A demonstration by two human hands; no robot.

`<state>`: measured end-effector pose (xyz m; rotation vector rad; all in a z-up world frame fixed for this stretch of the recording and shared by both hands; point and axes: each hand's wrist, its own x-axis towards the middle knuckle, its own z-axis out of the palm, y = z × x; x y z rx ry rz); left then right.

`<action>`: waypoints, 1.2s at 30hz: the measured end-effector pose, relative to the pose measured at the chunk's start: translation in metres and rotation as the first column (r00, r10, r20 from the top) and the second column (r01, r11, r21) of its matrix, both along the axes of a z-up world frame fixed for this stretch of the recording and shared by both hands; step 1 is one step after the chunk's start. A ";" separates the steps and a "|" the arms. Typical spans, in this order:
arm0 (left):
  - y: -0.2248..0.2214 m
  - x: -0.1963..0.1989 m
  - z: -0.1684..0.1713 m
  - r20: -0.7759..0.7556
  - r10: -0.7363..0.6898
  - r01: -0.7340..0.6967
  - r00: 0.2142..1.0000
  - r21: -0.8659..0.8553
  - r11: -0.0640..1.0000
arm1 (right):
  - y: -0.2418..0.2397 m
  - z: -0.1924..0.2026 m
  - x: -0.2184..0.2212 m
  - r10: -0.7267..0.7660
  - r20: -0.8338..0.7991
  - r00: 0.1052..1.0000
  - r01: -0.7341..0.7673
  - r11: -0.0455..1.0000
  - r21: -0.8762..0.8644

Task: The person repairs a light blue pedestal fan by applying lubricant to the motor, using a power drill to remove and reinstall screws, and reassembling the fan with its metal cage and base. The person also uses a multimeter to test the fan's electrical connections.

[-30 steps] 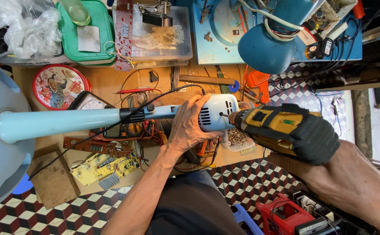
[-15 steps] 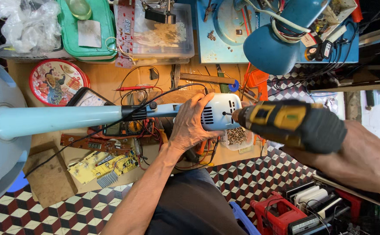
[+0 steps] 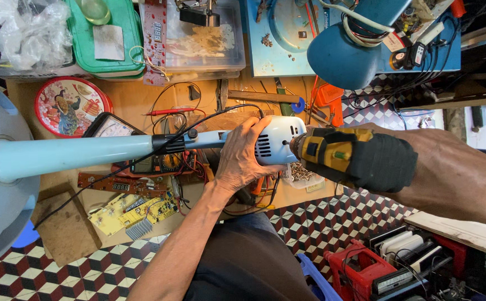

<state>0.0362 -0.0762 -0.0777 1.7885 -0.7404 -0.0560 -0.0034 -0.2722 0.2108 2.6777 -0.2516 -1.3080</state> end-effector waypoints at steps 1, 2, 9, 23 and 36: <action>-0.001 0.000 0.000 0.001 0.001 -0.001 1.000 -0.005 1.000 | 0.003 0.001 0.002 0.028 0.049 0.998 -0.029 0.999 0.032; -0.001 0.000 0.000 -0.008 -0.004 0.004 1.000 0.007 1.000 | 0.006 0.003 0.003 0.034 0.014 0.999 -0.034 0.999 0.023; -0.002 -0.001 -0.003 -0.013 -0.007 0.007 1.000 0.042 0.999 | 0.042 0.024 0.028 0.052 -0.200 0.978 -0.089 0.980 -0.178; 0.001 0.004 0.012 0.010 -0.052 0.051 0.999 0.061 0.997 | -0.011 0.049 -0.074 -0.123 0.436 0.892 0.036 0.978 0.203; -0.004 0.001 0.009 0.015 -0.105 0.099 0.994 0.224 0.970 | -0.071 -0.195 -0.185 -0.916 -0.084 -0.393 0.064 -0.118 0.991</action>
